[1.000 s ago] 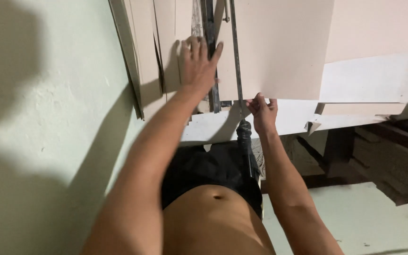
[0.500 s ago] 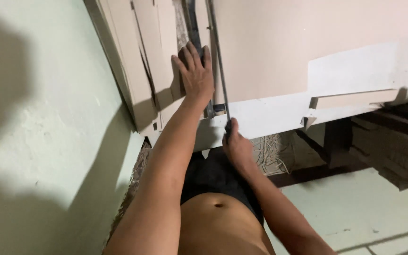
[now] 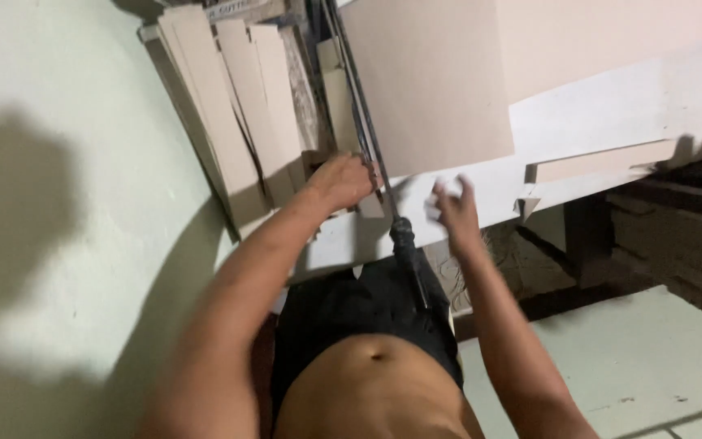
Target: The person uses a manual paper cutter to slice a large sheet of paper into multiple strips. They repeatedly align the paper against the guide, pull down the cutting lever, and then remove the cut strips to make space for the next cut.
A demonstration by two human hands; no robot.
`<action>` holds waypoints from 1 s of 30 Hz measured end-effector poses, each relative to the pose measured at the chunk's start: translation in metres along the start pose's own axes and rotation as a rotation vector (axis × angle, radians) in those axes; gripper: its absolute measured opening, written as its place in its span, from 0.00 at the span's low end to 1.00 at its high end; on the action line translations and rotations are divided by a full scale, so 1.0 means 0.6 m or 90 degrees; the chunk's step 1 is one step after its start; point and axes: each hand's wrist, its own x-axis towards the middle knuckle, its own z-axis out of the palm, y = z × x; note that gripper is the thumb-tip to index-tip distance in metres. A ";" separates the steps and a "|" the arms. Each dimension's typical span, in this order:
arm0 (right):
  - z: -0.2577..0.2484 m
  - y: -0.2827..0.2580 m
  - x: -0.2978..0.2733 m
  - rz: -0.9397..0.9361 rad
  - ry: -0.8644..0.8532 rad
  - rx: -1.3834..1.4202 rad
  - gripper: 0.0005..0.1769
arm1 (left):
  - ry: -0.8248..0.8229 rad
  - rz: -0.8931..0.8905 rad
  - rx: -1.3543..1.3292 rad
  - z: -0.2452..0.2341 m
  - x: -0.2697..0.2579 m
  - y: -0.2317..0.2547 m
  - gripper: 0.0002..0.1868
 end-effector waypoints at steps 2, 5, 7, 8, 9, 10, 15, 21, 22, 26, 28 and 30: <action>0.018 0.054 0.094 0.078 0.001 0.416 0.60 | 0.137 0.095 0.125 0.017 -0.037 0.001 0.06; -0.003 0.089 0.154 0.125 -0.017 0.593 0.16 | -0.156 -0.040 0.088 -0.021 -0.092 -0.032 0.10; -0.011 0.115 0.130 0.123 -0.010 0.587 0.17 | -0.123 -0.049 0.099 -0.096 -0.113 -0.056 0.14; -0.015 0.127 0.118 0.121 0.001 0.583 0.18 | -0.088 -0.054 0.111 -0.134 -0.123 -0.069 0.21; 0.004 0.138 0.128 0.119 -0.002 0.580 0.18 | -0.086 -0.057 0.110 -0.141 -0.117 -0.070 0.21; 0.023 0.151 0.140 0.114 0.001 0.527 0.18 | -0.044 -0.102 0.080 -0.146 -0.110 -0.071 0.28; 0.071 0.136 0.162 0.058 0.018 0.413 0.12 | -0.022 -0.318 -0.072 -0.145 -0.029 -0.037 0.45; 0.038 0.055 0.109 0.082 -0.078 0.202 0.26 | -0.108 -0.452 -0.079 -0.120 0.037 -0.014 0.58; 0.033 0.014 0.066 0.017 -0.103 -0.001 0.32 | -0.134 -0.466 -0.045 -0.094 0.047 -0.017 0.60; 0.011 -0.166 -0.148 -0.026 -0.167 -0.384 0.63 | -0.068 -0.476 -0.023 -0.065 0.064 -0.025 0.62; 0.066 -0.068 -0.141 -0.034 -0.139 -0.495 0.54 | -0.099 -0.465 -0.026 -0.070 0.060 -0.019 0.60; 0.121 0.038 -0.077 -0.062 -0.102 -0.606 0.45 | -0.113 -0.465 -0.023 -0.085 0.065 -0.032 0.58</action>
